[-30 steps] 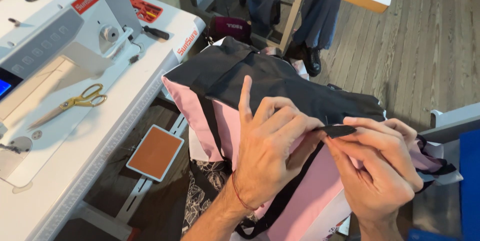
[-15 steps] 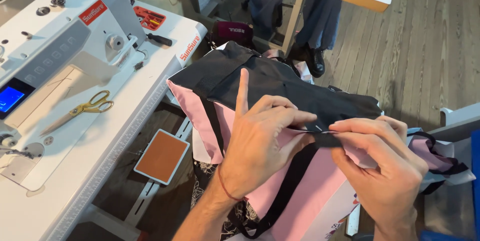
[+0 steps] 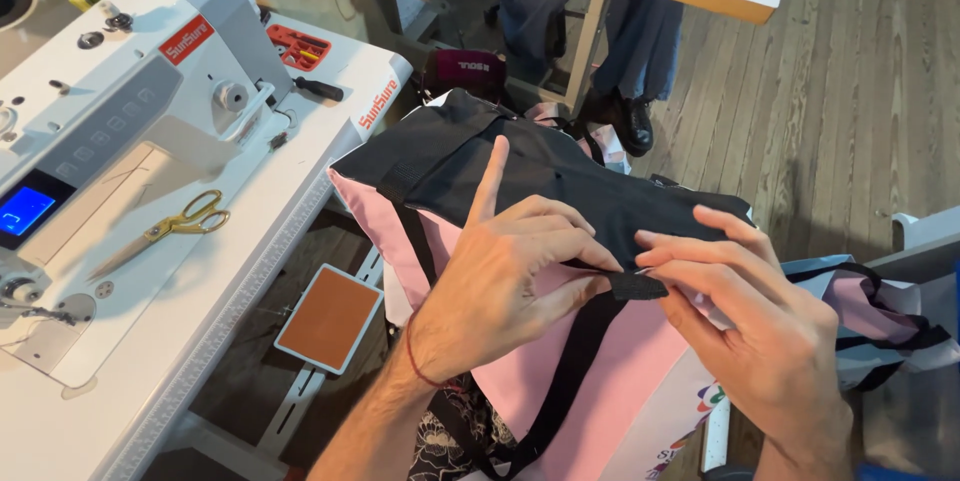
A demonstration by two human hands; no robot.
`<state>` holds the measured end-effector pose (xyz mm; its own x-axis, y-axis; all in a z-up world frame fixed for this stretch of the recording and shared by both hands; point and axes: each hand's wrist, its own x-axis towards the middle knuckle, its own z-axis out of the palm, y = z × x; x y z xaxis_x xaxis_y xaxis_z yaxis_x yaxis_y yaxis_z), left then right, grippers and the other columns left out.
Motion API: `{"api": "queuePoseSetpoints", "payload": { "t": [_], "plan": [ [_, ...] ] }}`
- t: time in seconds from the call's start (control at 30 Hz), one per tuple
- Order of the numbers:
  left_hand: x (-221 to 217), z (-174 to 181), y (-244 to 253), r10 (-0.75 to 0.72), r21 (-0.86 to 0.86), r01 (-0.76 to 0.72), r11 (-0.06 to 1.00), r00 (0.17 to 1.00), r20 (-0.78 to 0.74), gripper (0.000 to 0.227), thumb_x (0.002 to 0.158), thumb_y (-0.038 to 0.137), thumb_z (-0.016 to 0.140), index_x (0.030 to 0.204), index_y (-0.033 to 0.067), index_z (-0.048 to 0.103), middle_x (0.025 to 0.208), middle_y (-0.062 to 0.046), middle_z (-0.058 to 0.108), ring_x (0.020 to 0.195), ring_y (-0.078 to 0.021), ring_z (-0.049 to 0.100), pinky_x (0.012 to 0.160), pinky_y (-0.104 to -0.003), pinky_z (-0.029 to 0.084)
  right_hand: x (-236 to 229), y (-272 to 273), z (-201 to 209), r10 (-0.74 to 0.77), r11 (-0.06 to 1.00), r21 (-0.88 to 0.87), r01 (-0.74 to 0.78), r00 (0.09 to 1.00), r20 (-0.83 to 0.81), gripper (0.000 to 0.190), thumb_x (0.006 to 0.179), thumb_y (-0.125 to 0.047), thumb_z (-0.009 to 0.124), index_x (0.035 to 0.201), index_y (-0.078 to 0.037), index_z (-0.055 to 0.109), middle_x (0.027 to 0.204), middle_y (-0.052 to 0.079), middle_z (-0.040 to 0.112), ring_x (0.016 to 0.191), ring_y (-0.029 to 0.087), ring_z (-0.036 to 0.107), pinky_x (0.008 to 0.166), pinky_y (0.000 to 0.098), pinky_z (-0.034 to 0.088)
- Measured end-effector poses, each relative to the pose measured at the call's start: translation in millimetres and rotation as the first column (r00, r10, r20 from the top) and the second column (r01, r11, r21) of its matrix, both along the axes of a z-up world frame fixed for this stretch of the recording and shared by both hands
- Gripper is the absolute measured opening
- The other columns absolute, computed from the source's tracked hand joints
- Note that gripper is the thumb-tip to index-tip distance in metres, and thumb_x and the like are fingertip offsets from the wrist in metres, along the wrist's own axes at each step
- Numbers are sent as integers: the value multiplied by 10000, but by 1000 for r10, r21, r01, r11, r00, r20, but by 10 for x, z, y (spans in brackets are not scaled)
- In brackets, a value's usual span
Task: Sewing and assembling a pink and white tote bag with black handles on an industrial sewing machine.
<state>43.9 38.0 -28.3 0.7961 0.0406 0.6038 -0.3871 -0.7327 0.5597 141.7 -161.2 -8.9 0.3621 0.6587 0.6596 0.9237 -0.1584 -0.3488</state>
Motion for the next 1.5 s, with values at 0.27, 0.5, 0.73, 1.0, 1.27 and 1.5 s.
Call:
{"api": "queuePoseSetpoints", "payload": {
  "t": [0.27,0.5,0.73,1.0,1.27,1.5],
  "plan": [
    [-18,26,71,-59,-86,57,995,998,-26,171,785,151,838,950,163,794,965,31,751,1028,-124,718,1331,-598,17,-55,60,62,17,997,69,-25,994,112,157,762,103,771,868,23,687,943,86,735,1037,245,745,1221,596,409],
    [-38,78,55,-85,-113,74,991,992,-91,137,785,120,820,917,145,791,903,63,768,961,-113,722,1331,-594,11,-11,11,9,40,997,69,-43,999,34,147,769,121,753,839,25,667,945,93,742,1056,258,755,1259,606,389],
    [-34,66,123,-152,-110,141,984,984,-97,128,827,160,812,941,137,760,980,61,762,1023,-135,718,1326,-608,27,25,43,-4,84,992,98,-75,992,-90,166,723,120,738,845,34,666,944,111,742,1053,279,752,1257,589,376],
    [130,-133,219,-279,-217,246,945,951,-132,113,910,139,769,1011,103,734,1107,27,763,1069,-147,725,1312,-623,24,83,67,-47,13,997,79,-8,998,-63,140,771,77,779,799,15,657,915,115,757,896,182,761,1234,582,348],
    [148,-163,294,-343,-318,274,908,921,-183,60,894,98,772,950,97,749,1007,40,788,954,-138,772,1334,-613,25,77,106,-86,30,997,66,-31,999,15,154,770,70,798,787,2,662,856,95,744,1003,231,767,1247,589,337],
    [128,-179,326,-387,-336,310,889,902,-190,58,908,86,767,960,108,759,972,49,792,976,-149,784,1342,-601,40,63,129,-58,120,990,73,-124,991,65,140,760,41,789,773,-16,662,830,73,731,998,229,752,1223,619,302]
  ]
}}
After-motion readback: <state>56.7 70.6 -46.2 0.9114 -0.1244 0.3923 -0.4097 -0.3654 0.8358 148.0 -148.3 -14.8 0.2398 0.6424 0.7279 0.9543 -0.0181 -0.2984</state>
